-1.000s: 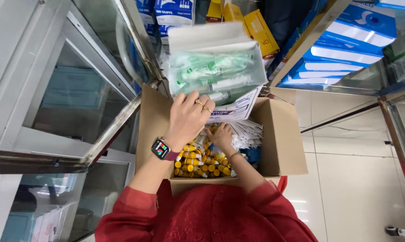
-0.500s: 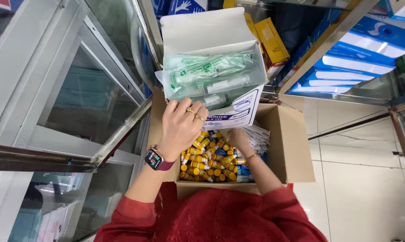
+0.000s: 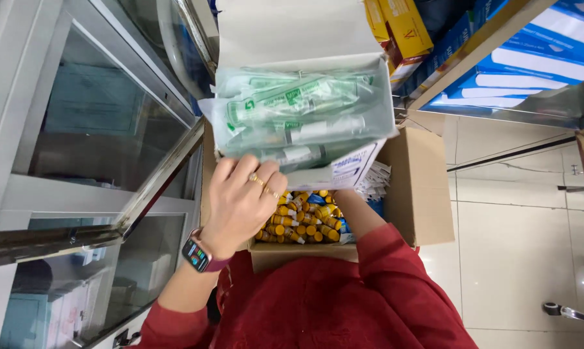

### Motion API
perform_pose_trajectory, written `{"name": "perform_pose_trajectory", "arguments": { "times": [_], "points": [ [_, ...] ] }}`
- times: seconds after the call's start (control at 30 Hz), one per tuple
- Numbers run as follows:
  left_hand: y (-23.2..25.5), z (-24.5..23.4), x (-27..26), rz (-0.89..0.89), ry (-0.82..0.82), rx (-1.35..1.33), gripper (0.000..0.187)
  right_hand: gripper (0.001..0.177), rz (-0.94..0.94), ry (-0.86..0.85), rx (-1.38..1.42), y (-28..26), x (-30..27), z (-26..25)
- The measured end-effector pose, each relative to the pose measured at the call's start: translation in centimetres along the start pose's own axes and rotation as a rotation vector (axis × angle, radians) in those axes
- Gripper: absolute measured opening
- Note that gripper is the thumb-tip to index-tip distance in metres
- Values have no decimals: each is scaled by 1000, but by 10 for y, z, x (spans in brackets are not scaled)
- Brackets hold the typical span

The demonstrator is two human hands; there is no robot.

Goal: The person organizes medical supplies in a storage area. They open a box of syringes, transfer them into a larger cardboard box, and then arrange small yellow-capped vials and other packaged items within the same box.

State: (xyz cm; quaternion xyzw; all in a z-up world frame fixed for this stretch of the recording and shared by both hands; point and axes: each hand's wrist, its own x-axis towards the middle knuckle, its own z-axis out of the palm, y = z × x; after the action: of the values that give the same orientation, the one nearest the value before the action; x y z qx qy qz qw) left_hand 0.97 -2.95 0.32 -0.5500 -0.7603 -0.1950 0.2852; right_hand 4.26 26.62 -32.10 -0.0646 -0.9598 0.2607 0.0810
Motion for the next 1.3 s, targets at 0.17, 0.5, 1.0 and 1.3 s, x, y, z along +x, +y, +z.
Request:
{"name": "perform_pose_trajectory", "arguments": {
  "times": [0.17,0.5,1.0,1.3],
  "points": [
    [1,-1,-14,-6,-32,-42,16,45,76,-8,218,-2,-8,-10],
    [9,57,-50,3,-32,-60,14,41,359,-130,108,35,-80,-127],
    [54,176,-85,36,-100,-67,10,41,-15,37,49,-113,-75,-244],
    [51,168,-136,-72,-47,-73,20,27,-339,-204,-283,-138,-42,-177]
  ]
}}
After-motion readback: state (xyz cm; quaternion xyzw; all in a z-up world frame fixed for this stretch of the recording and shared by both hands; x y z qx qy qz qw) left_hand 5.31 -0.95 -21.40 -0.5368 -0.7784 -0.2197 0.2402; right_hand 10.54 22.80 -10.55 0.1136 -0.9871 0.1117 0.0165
